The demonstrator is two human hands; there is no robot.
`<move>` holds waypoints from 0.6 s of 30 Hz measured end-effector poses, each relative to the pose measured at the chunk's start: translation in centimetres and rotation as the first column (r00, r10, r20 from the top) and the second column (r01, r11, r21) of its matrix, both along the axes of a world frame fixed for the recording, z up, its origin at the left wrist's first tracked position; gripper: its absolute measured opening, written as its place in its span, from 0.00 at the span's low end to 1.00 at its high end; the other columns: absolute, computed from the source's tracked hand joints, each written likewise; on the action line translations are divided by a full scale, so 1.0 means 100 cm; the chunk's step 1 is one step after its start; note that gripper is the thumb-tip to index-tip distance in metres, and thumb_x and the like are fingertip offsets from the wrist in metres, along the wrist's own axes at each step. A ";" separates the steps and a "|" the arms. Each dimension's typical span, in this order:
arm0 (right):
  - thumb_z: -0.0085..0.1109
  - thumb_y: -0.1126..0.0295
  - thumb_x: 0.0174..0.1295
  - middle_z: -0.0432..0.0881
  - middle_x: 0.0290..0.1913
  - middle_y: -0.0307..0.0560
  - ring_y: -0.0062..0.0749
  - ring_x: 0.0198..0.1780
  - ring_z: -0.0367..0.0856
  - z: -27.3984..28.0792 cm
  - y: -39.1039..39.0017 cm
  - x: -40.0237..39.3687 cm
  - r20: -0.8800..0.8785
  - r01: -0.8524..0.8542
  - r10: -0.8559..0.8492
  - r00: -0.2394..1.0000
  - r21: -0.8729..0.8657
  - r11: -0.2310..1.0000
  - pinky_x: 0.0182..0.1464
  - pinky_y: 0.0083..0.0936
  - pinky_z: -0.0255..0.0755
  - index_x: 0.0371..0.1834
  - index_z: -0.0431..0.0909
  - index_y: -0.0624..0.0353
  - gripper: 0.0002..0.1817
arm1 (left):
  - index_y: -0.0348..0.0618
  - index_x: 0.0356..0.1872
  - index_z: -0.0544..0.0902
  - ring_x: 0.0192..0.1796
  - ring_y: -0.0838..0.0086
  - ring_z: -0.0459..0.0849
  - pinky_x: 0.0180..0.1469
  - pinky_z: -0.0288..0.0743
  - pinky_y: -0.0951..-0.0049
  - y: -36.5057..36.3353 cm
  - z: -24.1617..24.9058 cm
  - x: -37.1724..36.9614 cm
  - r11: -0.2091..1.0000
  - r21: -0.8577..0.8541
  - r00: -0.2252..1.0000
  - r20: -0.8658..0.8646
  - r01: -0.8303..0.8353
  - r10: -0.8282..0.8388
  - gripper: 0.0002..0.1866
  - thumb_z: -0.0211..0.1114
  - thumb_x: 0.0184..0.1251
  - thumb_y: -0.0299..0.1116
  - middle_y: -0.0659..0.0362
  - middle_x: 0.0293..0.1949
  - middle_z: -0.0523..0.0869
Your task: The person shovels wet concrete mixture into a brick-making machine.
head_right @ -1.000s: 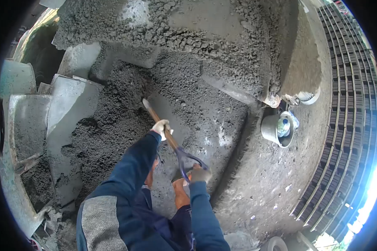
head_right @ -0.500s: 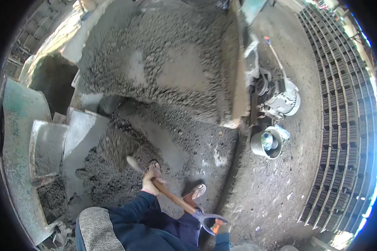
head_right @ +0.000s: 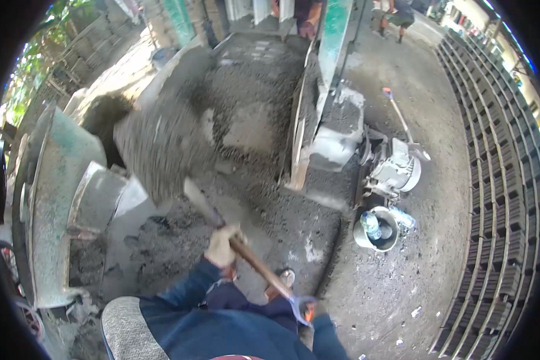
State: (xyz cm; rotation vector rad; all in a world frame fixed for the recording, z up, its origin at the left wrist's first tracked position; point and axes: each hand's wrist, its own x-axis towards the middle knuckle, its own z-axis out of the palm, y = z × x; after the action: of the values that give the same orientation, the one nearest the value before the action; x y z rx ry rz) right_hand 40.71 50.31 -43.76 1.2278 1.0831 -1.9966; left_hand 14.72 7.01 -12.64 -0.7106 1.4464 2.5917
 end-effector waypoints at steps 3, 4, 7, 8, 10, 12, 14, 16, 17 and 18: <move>0.56 0.70 0.63 0.72 0.21 0.40 0.35 0.20 0.70 -0.037 0.030 -0.040 -0.033 -0.084 0.082 0.996 -0.072 0.994 0.24 0.31 0.68 0.26 0.72 0.51 0.07 | 0.44 0.26 0.79 0.26 0.61 0.82 0.42 0.81 0.54 -0.008 0.032 -0.019 0.977 0.145 0.984 0.099 -0.160 0.146 0.13 0.64 0.70 0.38 0.58 0.21 0.79; 0.62 0.71 0.57 0.77 0.23 0.41 0.37 0.25 0.76 0.054 0.015 -0.075 0.088 -0.169 0.190 0.978 -0.208 0.964 0.28 0.36 0.70 0.28 0.78 0.52 0.03 | 0.43 0.26 0.78 0.26 0.60 0.81 0.42 0.81 0.54 -0.023 -0.005 -0.014 0.921 0.328 0.974 0.150 -0.209 0.168 0.13 0.64 0.70 0.38 0.57 0.21 0.79; 0.62 0.70 0.58 0.78 0.27 0.41 0.37 0.30 0.78 0.103 0.015 -0.083 0.119 -0.146 0.143 0.983 0.020 0.989 0.36 0.39 0.74 0.34 0.79 0.52 0.03 | 0.42 0.31 0.76 0.27 0.58 0.81 0.40 0.81 0.50 -0.013 -0.061 0.012 0.895 0.255 0.908 0.307 -0.367 0.284 0.17 0.63 0.70 0.46 0.55 0.22 0.79; 0.62 0.70 0.57 0.79 0.29 0.41 0.37 0.32 0.79 0.101 0.025 -0.073 0.127 -0.186 0.178 0.976 0.054 0.981 0.38 0.41 0.75 0.36 0.80 0.52 0.05 | 0.41 0.35 0.75 0.28 0.58 0.81 0.39 0.80 0.50 0.000 -0.072 0.019 0.878 0.232 0.870 0.378 -0.419 0.315 0.18 0.62 0.70 0.49 0.54 0.23 0.79; 0.68 0.66 0.54 0.82 0.32 0.41 0.35 0.36 0.82 0.092 0.030 -0.042 0.071 -0.050 0.038 0.997 0.174 0.983 0.40 0.40 0.77 0.41 0.82 0.54 0.12 | 0.46 0.37 0.75 0.30 0.58 0.81 0.38 0.79 0.45 0.034 -0.131 0.039 0.673 0.494 0.780 0.593 -0.550 0.202 0.14 0.64 0.68 0.45 0.53 0.28 0.79; 0.68 0.66 0.55 0.81 0.31 0.43 0.35 0.33 0.82 0.073 0.050 0.010 0.051 -0.264 0.284 0.958 0.548 0.794 0.37 0.38 0.76 0.43 0.81 0.56 0.13 | 0.42 0.36 0.75 0.28 0.53 0.80 0.37 0.84 0.45 0.085 -0.196 0.064 0.828 0.413 0.765 0.644 -0.378 0.028 0.16 0.64 0.69 0.46 0.49 0.25 0.78; 0.67 0.68 0.57 0.81 0.30 0.44 0.34 0.30 0.80 0.103 0.023 -0.002 0.093 -0.107 0.060 0.994 0.668 0.736 0.33 0.38 0.74 0.44 0.80 0.58 0.13 | 0.45 0.35 0.75 0.30 0.55 0.80 0.44 0.84 0.47 0.117 -0.256 0.062 0.764 0.450 0.576 0.808 -0.463 -0.127 0.13 0.63 0.71 0.42 0.51 0.25 0.78; 0.66 0.70 0.59 0.80 0.29 0.45 0.34 0.27 0.78 0.134 -0.006 -0.033 0.115 -0.012 -0.106 0.988 0.731 0.682 0.28 0.38 0.72 0.45 0.80 0.60 0.12 | 0.45 0.32 0.76 0.30 0.55 0.79 0.45 0.83 0.45 0.142 -0.322 0.063 0.691 0.588 0.596 0.753 -0.420 -0.279 0.12 0.61 0.72 0.41 0.52 0.24 0.78; 0.66 0.71 0.60 0.79 0.28 0.45 0.34 0.25 0.77 0.152 -0.027 -0.062 0.137 -0.013 -0.134 0.981 0.748 0.663 0.26 0.38 0.71 0.45 0.80 0.62 0.12 | 0.45 0.29 0.75 0.28 0.57 0.79 0.44 0.83 0.46 0.145 -0.333 0.049 0.696 0.610 0.629 0.721 -0.378 -0.290 0.13 0.61 0.72 0.40 0.52 0.23 0.76; 0.65 0.74 0.59 0.78 0.27 0.44 0.34 0.22 0.76 0.165 -0.052 -0.100 0.168 -0.045 -0.126 0.978 0.754 0.655 0.23 0.37 0.70 0.44 0.79 0.61 0.11 | 0.44 0.26 0.75 0.27 0.58 0.79 0.43 0.83 0.46 0.144 -0.334 0.035 0.700 0.629 0.656 0.691 -0.339 -0.303 0.15 0.61 0.72 0.40 0.52 0.21 0.75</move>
State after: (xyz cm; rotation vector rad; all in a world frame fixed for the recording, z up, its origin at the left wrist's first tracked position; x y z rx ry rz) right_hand 30.68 45.15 -27.22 1.8289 1.8901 -1.3828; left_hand 18.22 21.43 -46.01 -1.3998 0.1058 2.0724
